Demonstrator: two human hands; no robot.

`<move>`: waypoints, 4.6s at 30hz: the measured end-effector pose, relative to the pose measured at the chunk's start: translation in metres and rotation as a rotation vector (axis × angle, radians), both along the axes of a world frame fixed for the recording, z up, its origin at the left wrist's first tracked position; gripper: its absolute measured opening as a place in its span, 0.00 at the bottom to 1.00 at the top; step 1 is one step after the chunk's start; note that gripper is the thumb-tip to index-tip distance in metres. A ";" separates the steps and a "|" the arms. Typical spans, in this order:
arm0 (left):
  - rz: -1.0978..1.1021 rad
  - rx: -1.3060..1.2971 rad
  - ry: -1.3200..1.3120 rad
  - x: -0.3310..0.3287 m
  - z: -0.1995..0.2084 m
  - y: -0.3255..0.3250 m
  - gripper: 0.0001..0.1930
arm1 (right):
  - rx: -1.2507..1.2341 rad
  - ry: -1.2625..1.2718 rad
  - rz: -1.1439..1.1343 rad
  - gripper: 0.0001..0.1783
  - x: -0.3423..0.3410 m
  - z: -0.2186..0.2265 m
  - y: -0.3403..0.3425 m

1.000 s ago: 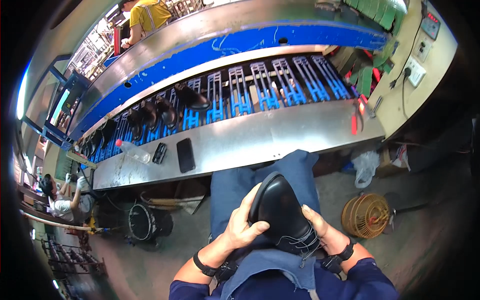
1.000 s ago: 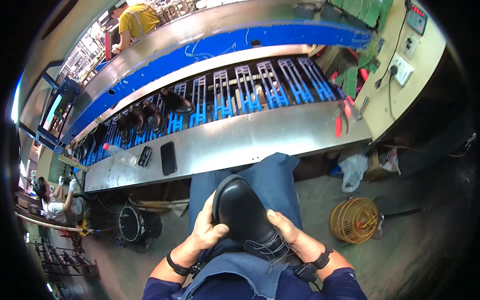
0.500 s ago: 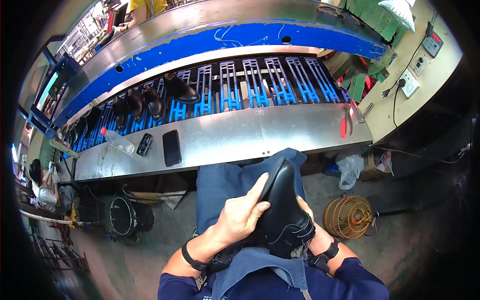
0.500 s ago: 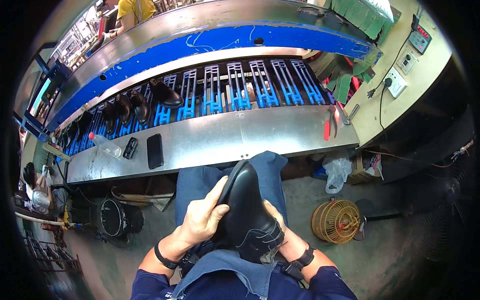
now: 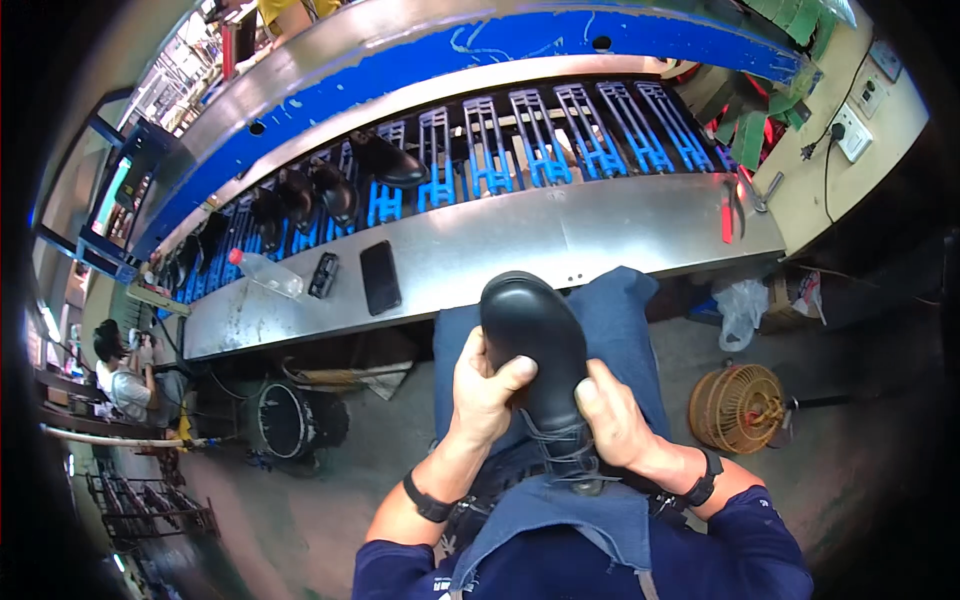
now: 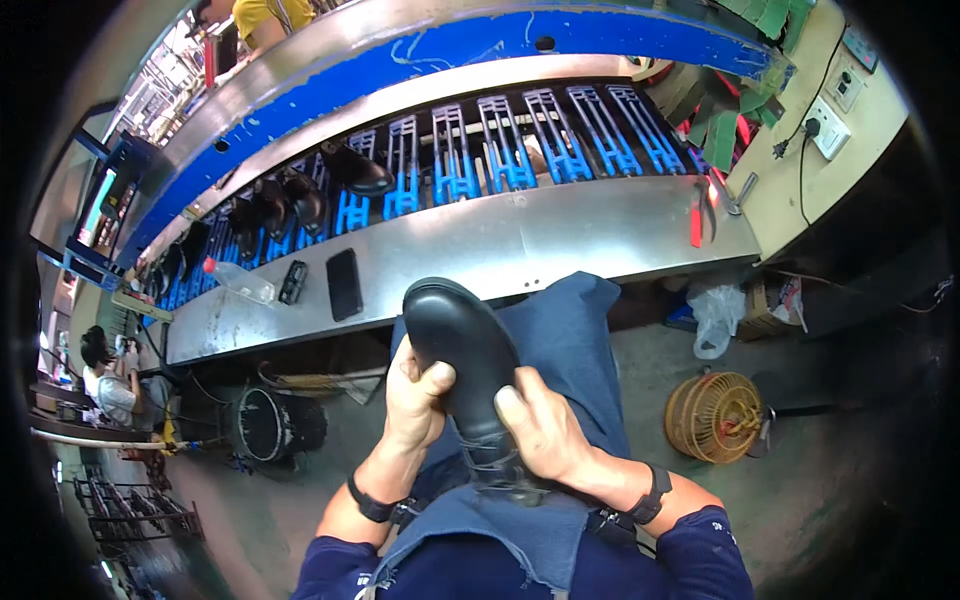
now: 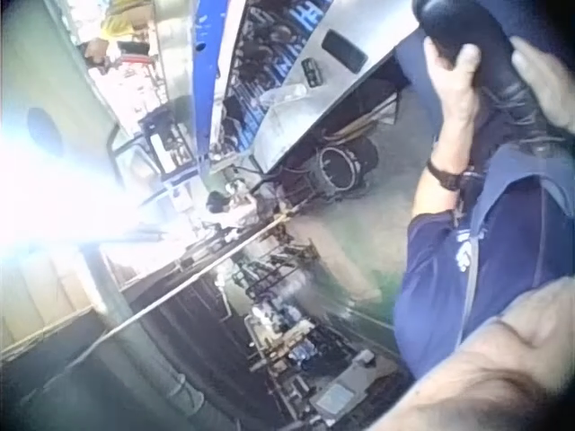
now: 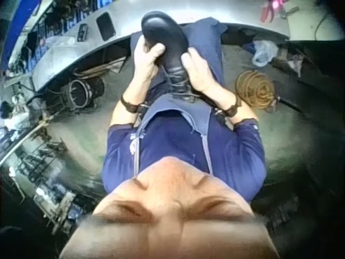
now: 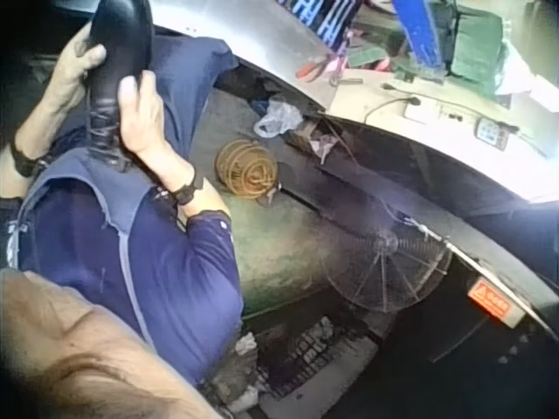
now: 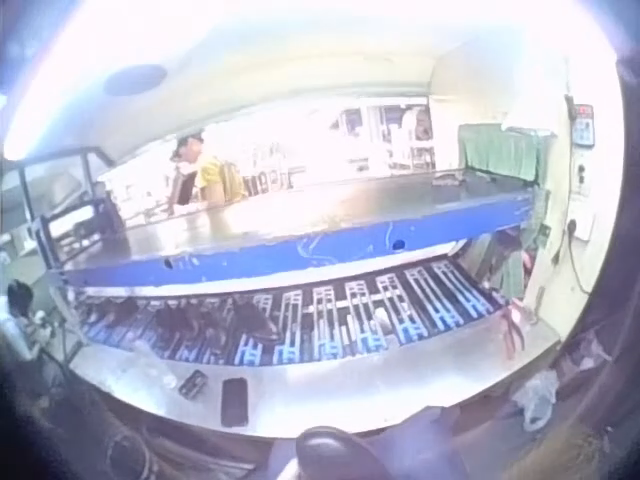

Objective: Inspecting and finishing shoes on an assembly line by checking the soles and uppers.

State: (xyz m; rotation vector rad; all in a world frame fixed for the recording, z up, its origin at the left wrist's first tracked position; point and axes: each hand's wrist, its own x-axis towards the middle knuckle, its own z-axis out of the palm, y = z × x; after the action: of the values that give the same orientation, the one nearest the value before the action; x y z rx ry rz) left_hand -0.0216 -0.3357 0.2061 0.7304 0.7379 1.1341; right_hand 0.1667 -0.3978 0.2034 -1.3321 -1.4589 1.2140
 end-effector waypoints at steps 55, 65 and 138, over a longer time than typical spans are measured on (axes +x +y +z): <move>0.054 0.737 0.759 -0.003 -0.079 0.045 0.29 | 0.046 -0.153 -0.030 0.34 0.031 -0.090 0.147; -0.044 0.188 0.727 0.004 -0.087 0.095 0.25 | -0.041 0.100 -0.125 0.27 0.005 -0.093 0.124; -0.508 0.894 0.802 0.054 -0.126 0.032 0.48 | -0.185 0.399 -0.138 0.23 0.141 -0.122 0.044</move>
State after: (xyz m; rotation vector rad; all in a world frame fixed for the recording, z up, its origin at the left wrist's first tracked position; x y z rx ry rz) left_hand 0.0326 -0.3041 0.0803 2.0747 0.6035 0.6316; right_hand 0.3074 -0.3535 0.0813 -1.2008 -0.9781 1.4513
